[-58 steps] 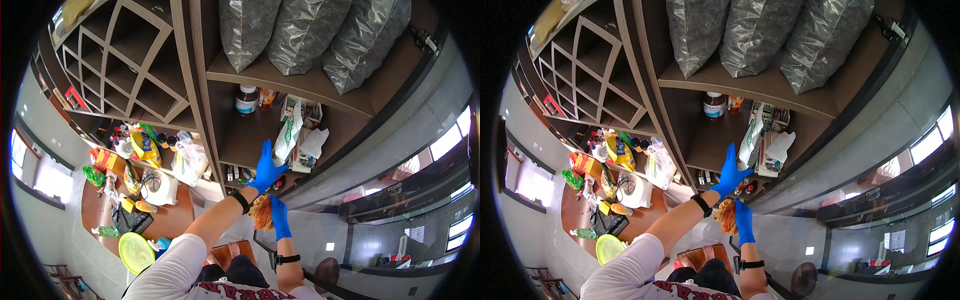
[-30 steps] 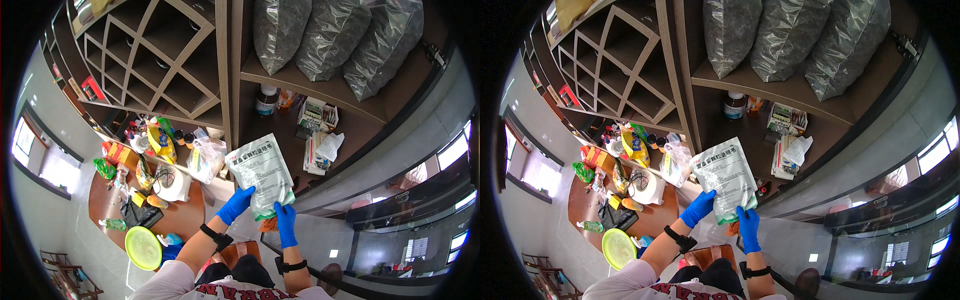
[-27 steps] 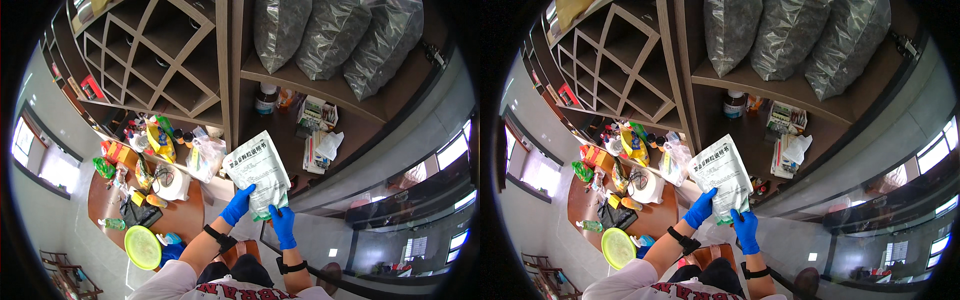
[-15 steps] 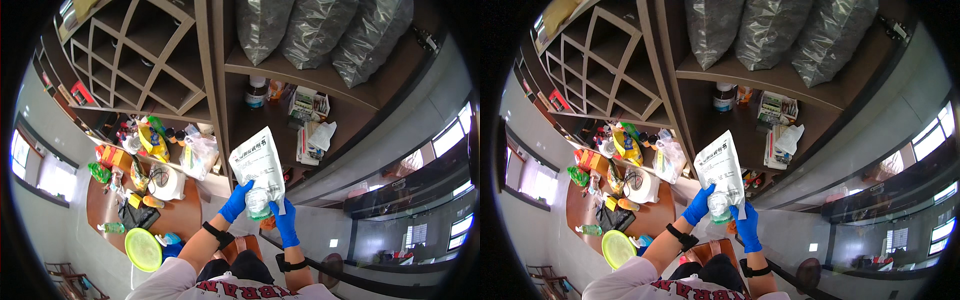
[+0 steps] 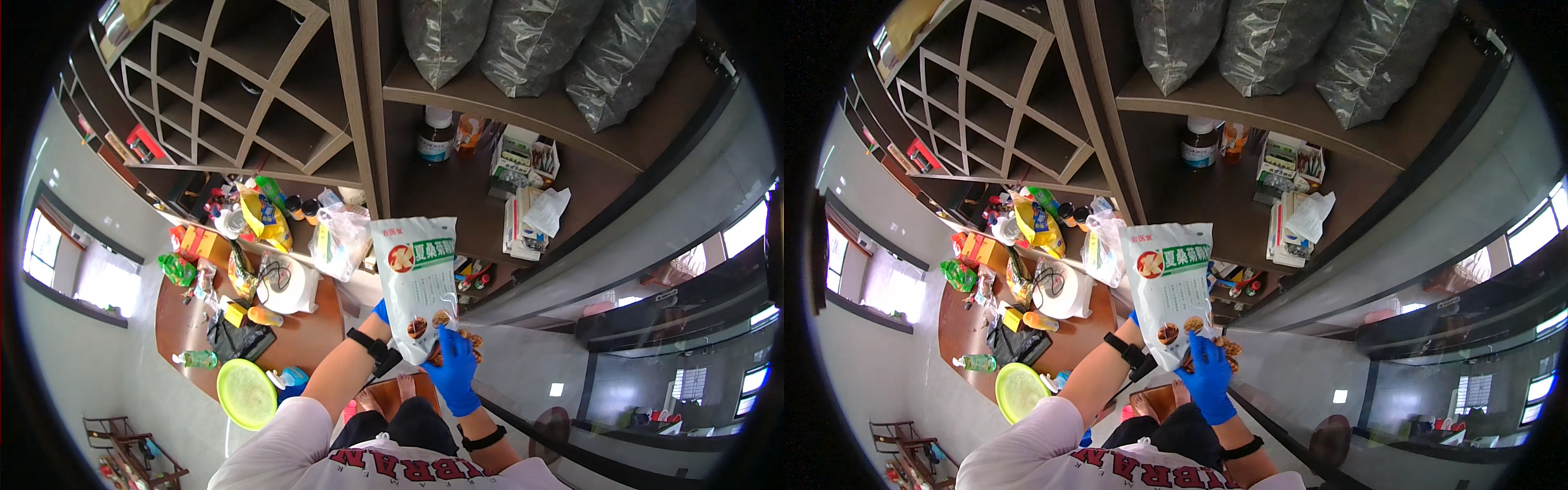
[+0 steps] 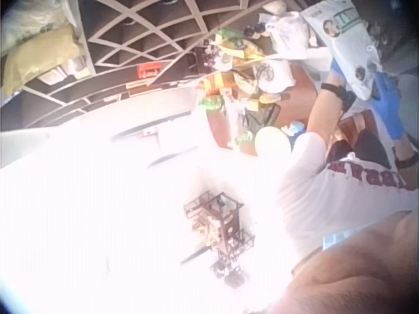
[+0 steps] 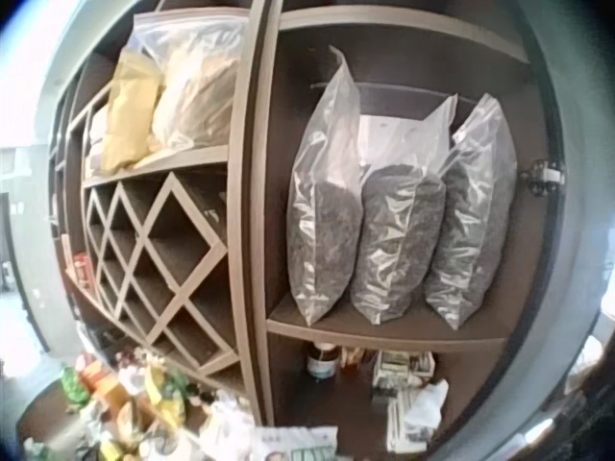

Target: Rearranges items in a shelving unit and cleans a wooden chair with spray and a cloth.

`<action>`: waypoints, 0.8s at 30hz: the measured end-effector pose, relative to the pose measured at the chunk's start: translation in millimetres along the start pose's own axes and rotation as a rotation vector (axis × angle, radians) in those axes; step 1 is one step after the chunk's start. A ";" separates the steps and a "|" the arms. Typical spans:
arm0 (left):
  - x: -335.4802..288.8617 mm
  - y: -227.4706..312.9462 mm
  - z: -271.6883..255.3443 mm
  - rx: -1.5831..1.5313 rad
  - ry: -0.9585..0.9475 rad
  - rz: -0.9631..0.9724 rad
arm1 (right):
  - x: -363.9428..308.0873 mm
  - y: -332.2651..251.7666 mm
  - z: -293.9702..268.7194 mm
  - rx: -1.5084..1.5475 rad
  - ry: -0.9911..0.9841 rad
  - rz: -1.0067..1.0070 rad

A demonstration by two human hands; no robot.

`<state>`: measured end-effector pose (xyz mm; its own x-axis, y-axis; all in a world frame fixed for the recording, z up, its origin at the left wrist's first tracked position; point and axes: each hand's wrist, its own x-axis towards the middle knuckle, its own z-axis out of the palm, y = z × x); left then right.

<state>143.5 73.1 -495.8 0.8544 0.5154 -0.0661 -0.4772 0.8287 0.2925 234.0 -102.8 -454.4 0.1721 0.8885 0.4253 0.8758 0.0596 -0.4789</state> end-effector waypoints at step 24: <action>33.0 5.4 76.9 0.556 0.389 0.347 | 24.4 86.4 28.3 1.510 -0.032 0.942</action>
<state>185.0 77.8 -423.1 0.4908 0.8515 -0.1844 -0.4436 0.4264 0.7883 301.1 -63.0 -507.2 0.2982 0.8720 -0.3881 -0.6432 -0.1169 -0.7568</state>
